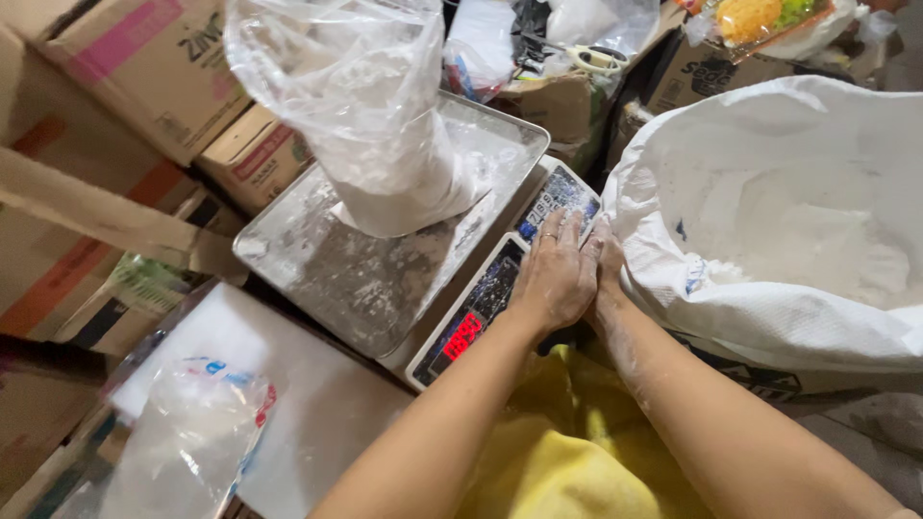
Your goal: The person scoops white powder from a large sack into small plastic bags and places them on a digital scale to measure the weight. The person adjusts the amount of powder in the bags to reach a target weight, then ties the bags and sets them aside.
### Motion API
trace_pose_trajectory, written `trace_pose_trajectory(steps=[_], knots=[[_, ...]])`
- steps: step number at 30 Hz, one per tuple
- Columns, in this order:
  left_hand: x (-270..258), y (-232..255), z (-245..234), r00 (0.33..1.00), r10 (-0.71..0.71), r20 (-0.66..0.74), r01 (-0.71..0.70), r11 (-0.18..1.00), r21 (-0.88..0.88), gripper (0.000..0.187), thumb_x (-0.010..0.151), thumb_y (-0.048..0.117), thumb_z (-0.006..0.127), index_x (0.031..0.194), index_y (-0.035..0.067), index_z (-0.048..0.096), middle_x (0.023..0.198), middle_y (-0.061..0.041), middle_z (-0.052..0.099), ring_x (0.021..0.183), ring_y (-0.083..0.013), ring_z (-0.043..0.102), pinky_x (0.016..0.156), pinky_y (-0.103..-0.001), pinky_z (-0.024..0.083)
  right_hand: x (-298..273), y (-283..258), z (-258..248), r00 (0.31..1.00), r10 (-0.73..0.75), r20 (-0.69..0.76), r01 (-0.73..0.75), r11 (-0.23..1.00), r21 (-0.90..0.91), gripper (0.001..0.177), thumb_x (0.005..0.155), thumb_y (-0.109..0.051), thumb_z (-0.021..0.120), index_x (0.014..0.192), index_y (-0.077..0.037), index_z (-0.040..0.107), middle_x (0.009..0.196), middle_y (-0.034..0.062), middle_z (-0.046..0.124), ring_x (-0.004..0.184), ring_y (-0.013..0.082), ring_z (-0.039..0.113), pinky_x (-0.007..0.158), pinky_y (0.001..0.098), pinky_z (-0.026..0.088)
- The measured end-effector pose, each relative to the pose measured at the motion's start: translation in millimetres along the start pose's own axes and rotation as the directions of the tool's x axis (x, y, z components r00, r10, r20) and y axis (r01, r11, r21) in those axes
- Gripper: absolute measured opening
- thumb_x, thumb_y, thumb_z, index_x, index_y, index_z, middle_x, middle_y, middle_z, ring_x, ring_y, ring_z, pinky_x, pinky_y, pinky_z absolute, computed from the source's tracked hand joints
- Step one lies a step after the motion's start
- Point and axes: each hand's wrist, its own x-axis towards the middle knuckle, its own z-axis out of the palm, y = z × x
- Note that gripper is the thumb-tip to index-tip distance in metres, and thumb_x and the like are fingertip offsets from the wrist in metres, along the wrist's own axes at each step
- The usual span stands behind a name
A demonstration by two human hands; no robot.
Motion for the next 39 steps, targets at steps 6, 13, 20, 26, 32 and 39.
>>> trace_pose_trajectory(steps=[6, 13, 20, 26, 32, 39], knots=[[42.0, -30.7, 32.3, 0.997, -0.044, 0.071, 0.011, 0.912, 0.41, 0.083, 0.102, 0.055, 0.03, 0.158, -0.005, 0.02, 0.167, -0.022, 0.016, 0.157, -0.0334, 0.01, 0.126, -0.046, 0.004, 62.1, -2.9, -69.3, 0.973, -0.229, 0.007, 0.227, 0.968, 0.108, 0.028, 0.112, -0.019, 0.043, 0.128, 0.0, 0.056, 0.118, 0.0125, 0.066, 0.098, 0.0205, 0.061, 0.089, 0.0308, 0.048], [73.3, -35.6, 73.1, 0.975, -0.067, 0.21, -0.05, 0.86, 0.508, 0.085, 0.102, 0.056, 0.022, 0.157, -0.007, 0.012, 0.166, -0.023, 0.007, 0.156, -0.0312, 0.004, 0.125, -0.043, -0.002, 54.5, -13.9, -77.3, 0.988, -0.126, -0.089, 0.143, 0.965, 0.222, 0.045, 0.106, -0.021, 0.039, 0.134, 0.009, 0.057, 0.124, 0.0141, 0.065, 0.108, 0.0229, 0.06, 0.103, 0.0341, 0.049], [98.5, -39.7, 69.7, 0.93, 0.12, 0.346, -0.04, 0.973, -0.229, 0.073, 0.113, 0.05, 0.015, 0.161, -0.004, 0.026, 0.17, -0.019, 0.023, 0.161, -0.0299, 0.021, 0.135, -0.038, 0.017, 20.8, -30.7, -32.4, 0.995, -0.074, -0.066, 0.091, 0.947, 0.307, 0.053, 0.1, -0.026, 0.032, 0.14, 0.003, 0.05, 0.144, 0.0166, 0.057, 0.135, 0.0313, 0.053, 0.118, 0.0447, 0.037], [125.1, -33.6, 40.5, 0.969, -0.119, 0.216, 0.021, 0.913, 0.407, 0.082, 0.1, 0.059, 0.02, 0.16, 0.004, 0.017, 0.17, -0.009, 0.008, 0.158, -0.0237, 0.003, 0.124, -0.045, 0.01, 43.4, -20.4, -65.1, 0.985, -0.125, 0.118, 0.057, 0.886, 0.461, 0.051, 0.109, -0.023, 0.032, 0.145, 0.01, 0.048, 0.135, 0.0195, 0.062, 0.114, 0.0285, 0.058, 0.102, 0.038, 0.045], [104.6, -46.5, 50.3, 0.909, -0.048, 0.415, -0.209, 0.809, 0.55, 0.085, 0.102, 0.062, 0.016, 0.161, 0.0, 0.011, 0.171, -0.011, 0.004, 0.158, -0.0225, -0.001, 0.128, -0.039, 0.001, 61.2, -7.6, -94.3, 0.991, -0.085, -0.107, 0.12, 0.915, 0.385, 0.05, 0.108, -0.024, 0.036, 0.139, 0.011, 0.053, 0.129, 0.0157, 0.062, 0.111, 0.0232, 0.06, 0.101, 0.0342, 0.05], [80.4, -28.2, 49.9, 0.897, 0.061, 0.437, -0.055, 0.998, -0.025, 0.071, 0.105, 0.049, 0.014, 0.122, 0.0, 0.062, 0.139, -0.027, 0.059, 0.13, -0.0388, 0.055, 0.111, -0.046, 0.041, 50.4, -18.7, -71.6, 0.979, -0.046, -0.201, 0.104, 0.952, 0.289, 0.05, 0.105, -0.025, 0.035, 0.136, 0.009, 0.055, 0.131, 0.0182, 0.063, 0.116, 0.0287, 0.061, 0.105, 0.0402, 0.048]])
